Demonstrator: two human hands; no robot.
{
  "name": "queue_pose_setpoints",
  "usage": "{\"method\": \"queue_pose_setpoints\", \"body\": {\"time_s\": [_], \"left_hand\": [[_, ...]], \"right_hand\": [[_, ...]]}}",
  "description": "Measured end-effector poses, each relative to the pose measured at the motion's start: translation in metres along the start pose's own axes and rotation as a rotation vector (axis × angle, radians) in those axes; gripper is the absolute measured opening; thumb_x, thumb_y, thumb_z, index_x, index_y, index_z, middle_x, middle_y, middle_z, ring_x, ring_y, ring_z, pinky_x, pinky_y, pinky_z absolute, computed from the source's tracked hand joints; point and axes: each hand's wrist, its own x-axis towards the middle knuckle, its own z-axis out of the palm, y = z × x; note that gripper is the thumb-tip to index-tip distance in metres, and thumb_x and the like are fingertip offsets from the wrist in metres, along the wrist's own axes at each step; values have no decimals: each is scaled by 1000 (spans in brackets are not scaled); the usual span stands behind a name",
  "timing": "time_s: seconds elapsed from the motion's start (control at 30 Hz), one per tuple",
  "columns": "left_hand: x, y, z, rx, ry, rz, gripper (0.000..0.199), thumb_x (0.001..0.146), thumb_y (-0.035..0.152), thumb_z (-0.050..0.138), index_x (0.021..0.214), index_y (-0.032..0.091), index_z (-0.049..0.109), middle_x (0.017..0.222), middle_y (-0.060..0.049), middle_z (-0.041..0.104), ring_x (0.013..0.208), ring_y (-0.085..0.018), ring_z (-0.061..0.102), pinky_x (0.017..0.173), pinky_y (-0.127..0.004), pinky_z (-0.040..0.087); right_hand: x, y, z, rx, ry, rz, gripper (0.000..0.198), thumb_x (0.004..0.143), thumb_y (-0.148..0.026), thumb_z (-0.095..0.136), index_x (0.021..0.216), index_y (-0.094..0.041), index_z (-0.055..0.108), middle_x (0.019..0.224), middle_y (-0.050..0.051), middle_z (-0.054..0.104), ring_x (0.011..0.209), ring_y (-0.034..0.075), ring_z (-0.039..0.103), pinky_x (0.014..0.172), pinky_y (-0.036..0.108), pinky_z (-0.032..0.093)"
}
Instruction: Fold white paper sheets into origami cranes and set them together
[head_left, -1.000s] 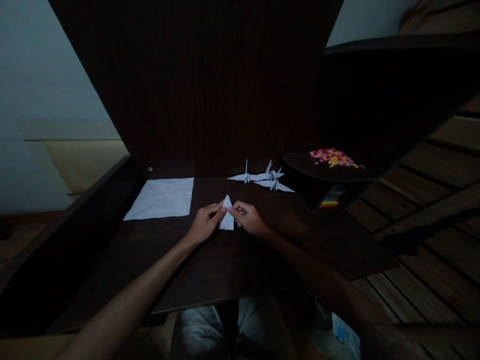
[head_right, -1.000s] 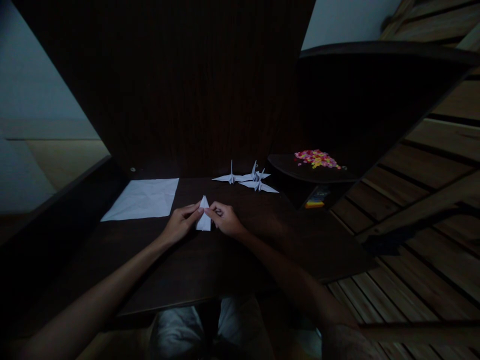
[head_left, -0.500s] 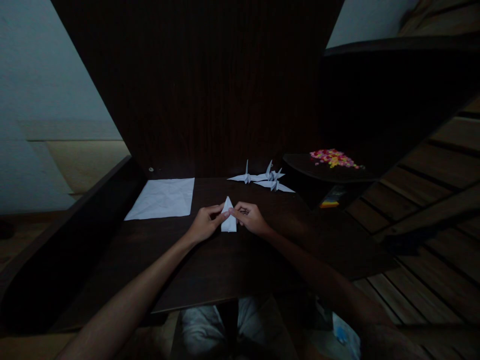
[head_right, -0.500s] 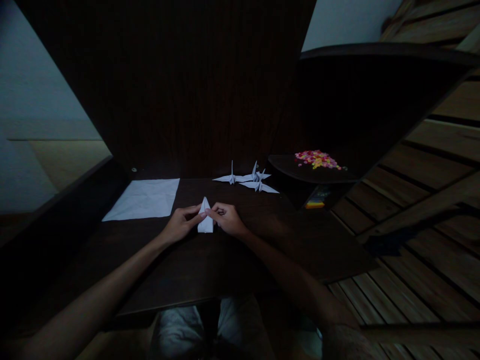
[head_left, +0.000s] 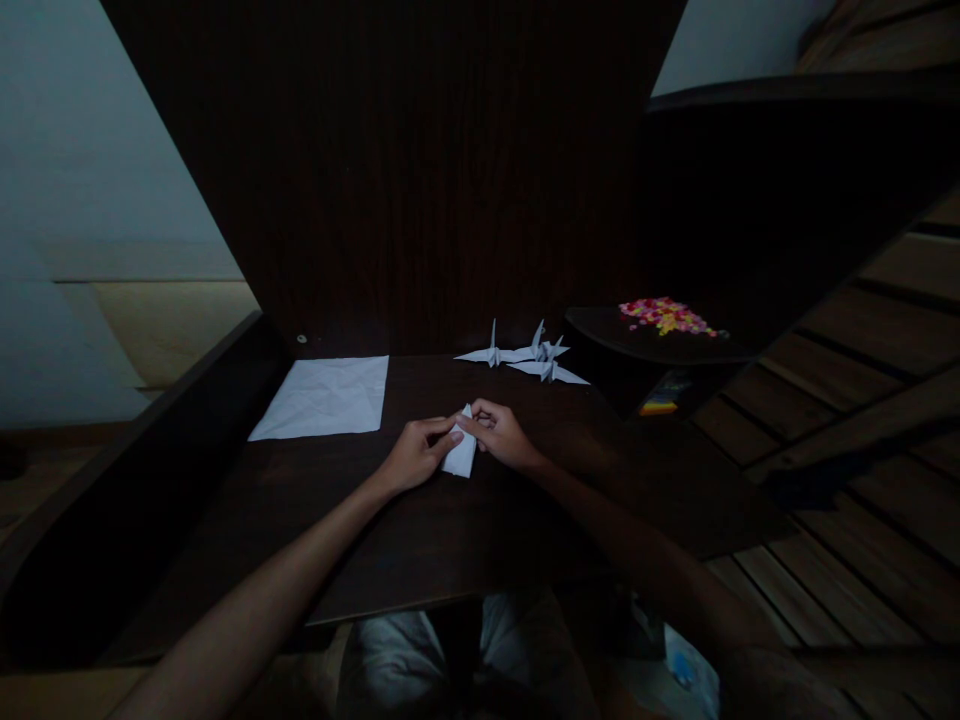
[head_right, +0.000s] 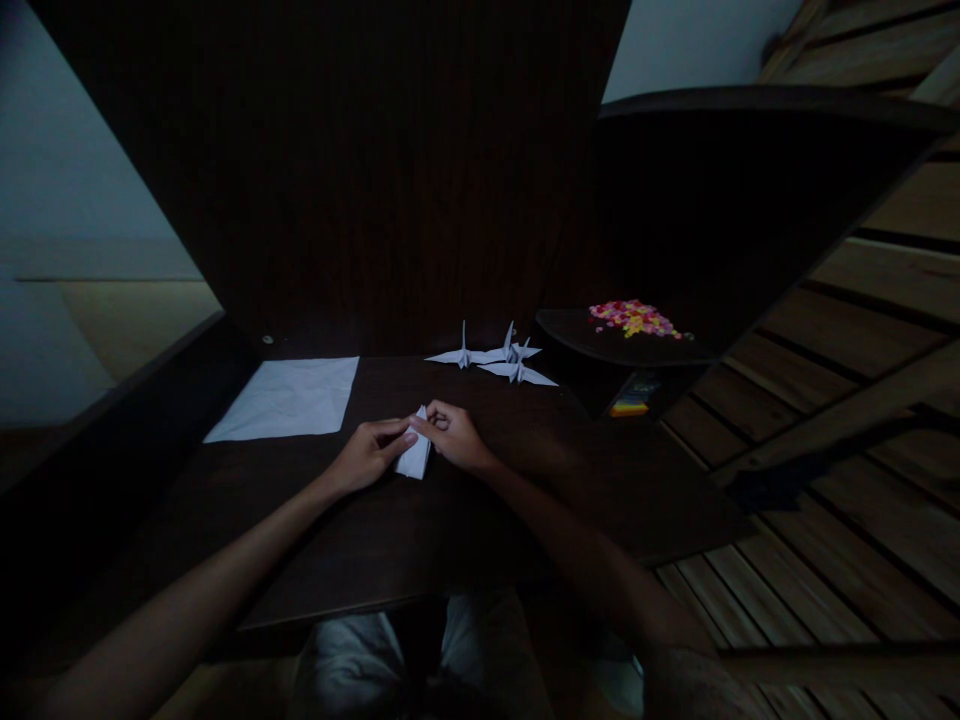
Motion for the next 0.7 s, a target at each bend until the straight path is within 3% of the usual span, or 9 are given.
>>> {"method": "queue_pose_setpoints", "body": {"time_s": [0.37,0.53,0.7], "left_hand": [[1,2,-1,4,-46,2,33,87,36,51,107,16,69,90,-6,70,82,-20,62,80,-30,45],[1,2,1,-68,37,-108,42,82,38,58,116,15,63,95,-6,71,78,-20,62,73,-29,47],[3,4,0,-141,82,-169,34,78,42,62,93,13,70,76,-4,69,66,-16,59,61,-25,45]], "right_hand": [[1,-4,-3,-23,4,-31,34,75,-50,62,70,-17,54,51,-7,46,39,5,39,38,19,29],[2,-3,-4,-14,21,-39,35,76,-50,61,68,-17,54,50,-6,47,39,5,39,38,19,29],[3,-3,-2,-6,48,-27,34,77,-51,59,73,-18,51,52,-7,48,37,5,39,36,19,27]]}}
